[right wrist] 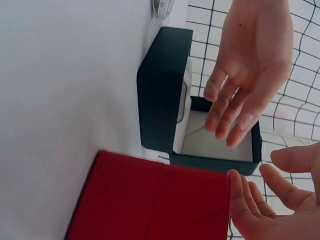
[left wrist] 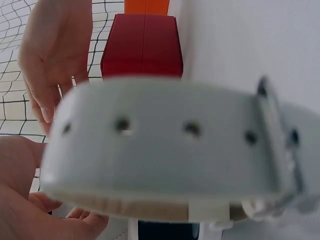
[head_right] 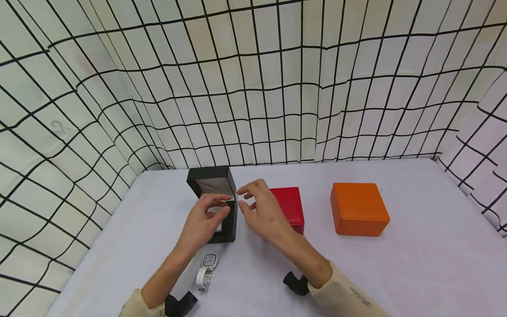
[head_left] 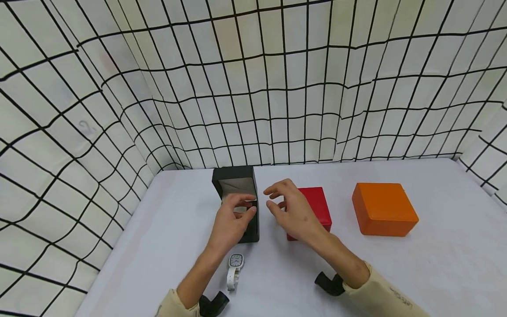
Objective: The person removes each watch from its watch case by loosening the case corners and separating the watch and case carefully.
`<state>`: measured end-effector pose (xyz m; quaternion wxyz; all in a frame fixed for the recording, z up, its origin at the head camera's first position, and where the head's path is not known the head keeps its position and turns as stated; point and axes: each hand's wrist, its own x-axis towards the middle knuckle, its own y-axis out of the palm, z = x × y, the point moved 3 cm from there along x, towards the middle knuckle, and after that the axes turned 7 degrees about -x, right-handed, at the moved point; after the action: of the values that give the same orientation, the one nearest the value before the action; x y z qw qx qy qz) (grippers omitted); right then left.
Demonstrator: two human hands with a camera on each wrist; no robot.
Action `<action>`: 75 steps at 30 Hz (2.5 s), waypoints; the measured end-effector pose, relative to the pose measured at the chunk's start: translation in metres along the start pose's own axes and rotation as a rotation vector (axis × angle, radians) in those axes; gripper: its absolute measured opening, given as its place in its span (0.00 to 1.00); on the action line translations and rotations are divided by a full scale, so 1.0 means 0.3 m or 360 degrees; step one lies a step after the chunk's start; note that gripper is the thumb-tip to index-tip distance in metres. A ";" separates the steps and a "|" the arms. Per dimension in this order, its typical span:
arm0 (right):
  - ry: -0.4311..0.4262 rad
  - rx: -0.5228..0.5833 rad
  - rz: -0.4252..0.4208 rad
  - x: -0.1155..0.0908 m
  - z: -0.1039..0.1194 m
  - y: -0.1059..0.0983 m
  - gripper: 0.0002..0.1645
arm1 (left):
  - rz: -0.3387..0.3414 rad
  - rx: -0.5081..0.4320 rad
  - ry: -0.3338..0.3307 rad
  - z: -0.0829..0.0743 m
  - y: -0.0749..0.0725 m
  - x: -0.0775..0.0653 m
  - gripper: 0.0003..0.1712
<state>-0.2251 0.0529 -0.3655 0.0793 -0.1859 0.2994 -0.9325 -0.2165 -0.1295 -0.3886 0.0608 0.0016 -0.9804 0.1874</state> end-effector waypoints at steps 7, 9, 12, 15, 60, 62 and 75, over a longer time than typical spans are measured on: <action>0.0009 -0.0035 -0.0031 -0.005 -0.035 -0.040 0.15 | 0.0046 -0.0025 0.0033 0.001 0.034 -0.005 0.15; 0.0029 -0.0039 -0.0035 -0.006 -0.044 -0.052 0.15 | 0.0059 -0.0033 0.0026 0.002 0.042 -0.007 0.15; 0.0063 -0.0050 -0.0041 -0.008 -0.054 -0.074 0.15 | 0.0076 -0.0031 0.0038 -0.001 0.052 -0.011 0.15; 0.0080 -0.0087 -0.0047 -0.011 -0.065 -0.093 0.16 | 0.0097 -0.0026 0.0059 -0.007 0.062 -0.015 0.15; 0.0291 -0.0324 0.0137 -0.076 -0.261 -0.227 0.33 | 0.0517 -0.0157 -0.0061 -0.001 0.194 -0.042 0.43; 0.0298 -0.0293 0.0205 -0.082 -0.270 -0.225 0.38 | 0.0544 -0.0134 -0.0061 -0.002 0.202 -0.043 0.44; 0.0228 -0.0081 0.0379 -0.103 -0.305 -0.223 0.55 | 0.0567 -0.0127 -0.0106 -0.011 0.227 -0.060 0.46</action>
<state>-0.2352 0.1633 -0.4041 0.1632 -0.0840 0.3478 -0.9194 -0.2001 -0.0653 -0.4127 -0.0058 -0.1684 -0.9733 0.1559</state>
